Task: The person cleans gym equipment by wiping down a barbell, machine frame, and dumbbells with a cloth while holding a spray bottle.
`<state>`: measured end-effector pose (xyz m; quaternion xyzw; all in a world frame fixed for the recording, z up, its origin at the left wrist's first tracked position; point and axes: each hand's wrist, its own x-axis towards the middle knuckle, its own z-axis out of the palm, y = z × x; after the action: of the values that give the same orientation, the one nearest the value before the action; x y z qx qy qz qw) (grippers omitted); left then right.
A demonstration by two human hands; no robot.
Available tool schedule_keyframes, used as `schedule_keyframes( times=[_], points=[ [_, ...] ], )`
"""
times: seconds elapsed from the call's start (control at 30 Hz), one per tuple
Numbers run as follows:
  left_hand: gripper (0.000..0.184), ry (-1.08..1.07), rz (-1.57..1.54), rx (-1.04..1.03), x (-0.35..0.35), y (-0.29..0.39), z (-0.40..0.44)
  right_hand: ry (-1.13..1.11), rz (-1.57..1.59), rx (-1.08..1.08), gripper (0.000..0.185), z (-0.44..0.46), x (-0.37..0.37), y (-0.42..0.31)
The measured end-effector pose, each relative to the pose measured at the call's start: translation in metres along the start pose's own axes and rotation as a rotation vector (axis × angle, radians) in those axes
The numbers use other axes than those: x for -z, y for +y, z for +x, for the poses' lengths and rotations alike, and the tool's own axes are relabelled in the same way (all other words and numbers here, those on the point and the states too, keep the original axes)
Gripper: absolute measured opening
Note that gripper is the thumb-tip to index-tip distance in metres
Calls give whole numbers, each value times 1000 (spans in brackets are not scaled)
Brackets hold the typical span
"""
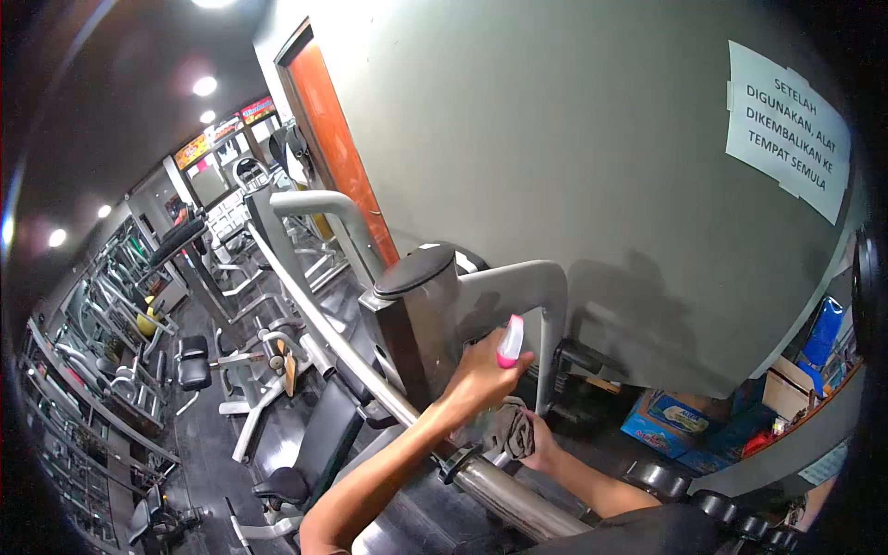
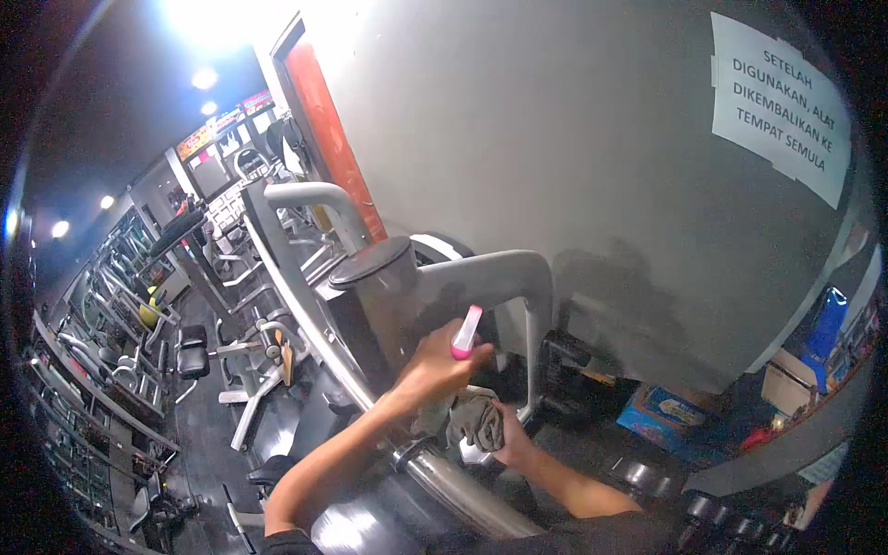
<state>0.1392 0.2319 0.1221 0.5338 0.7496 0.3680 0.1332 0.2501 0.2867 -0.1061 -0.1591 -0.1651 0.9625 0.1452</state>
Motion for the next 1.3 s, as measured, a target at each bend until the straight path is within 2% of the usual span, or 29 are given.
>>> schedule_keyframes(
  times=[0.07,0.13,0.3,0.43,0.5,0.57,0.63,0.7,0.73,0.77,0.83,0.87,0.9,0.97,1.03,1.07,1.1,1.17,1.23,1.3],
  points=[
    [35,49,-17,-98,-9,-7,16,43,10,-21,36,-1,2,-3],
    [34,-14,-20,-70,-17,-3,31,88,30,-28,36,-5,1,-8],
    [32,-106,-134,-40,-25,0,39,-178,229,25,46,-20,-27,-25],
    [32,-114,-221,-3,-24,2,38,-197,157,101,49,-30,-58,-43],
    [32,-32,-160,-178,-19,3,36,-201,170,101,48,-26,-52,-46],
    [29,-4,-217,-214,-8,9,28,-135,315,67,44,-21,-44,-47],
    [27,25,-273,-253,11,24,15,-95,283,68,43,-25,-64,-54],
    [29,49,-532,-320,33,38,2,-152,70,220,42,-21,-65,-60],
    [29,68,-567,-310,50,50,-7,-179,22,235,42,-25,-80,-68],
    [30,87,-604,-298,66,59,-16,-225,26,206,43,-21,-81,-75],
    [38,175,-644,-320,88,59,-28,-249,72,320,43,-11,-89,-84],
    [41,268,-629,-338,99,65,-40,-437,92,344,43,-6,-95,-92],
    [44,363,-612,-356,107,68,-51,-244,-51,444,43,-11,-123,-95],
    [51,348,-586,-387,122,58,-70,-214,-72,531,40,-30,-182,-102],
    [57,386,-654,-327,123,52,-86,-69,-492,986,42,18,-153,-124],
    [57,413,-634,-346,122,46,-90,-312,-343,756,40,-17,-211,-125],
    [58,435,-612,-359,121,40,-95,-133,-391,837,33,-19,-229,-121],
    [58,471,-598,-336,112,32,-102,-193,-954,1155,25,-8,-251,-126],
    [57,518,-538,-285,104,19,-102,-383,-1325,1583,27,-6,-292,-117],
    [56,548,-512,-303,97,11,-102,-487,-1615,1701,37,3,-299,-100]
  ],
)
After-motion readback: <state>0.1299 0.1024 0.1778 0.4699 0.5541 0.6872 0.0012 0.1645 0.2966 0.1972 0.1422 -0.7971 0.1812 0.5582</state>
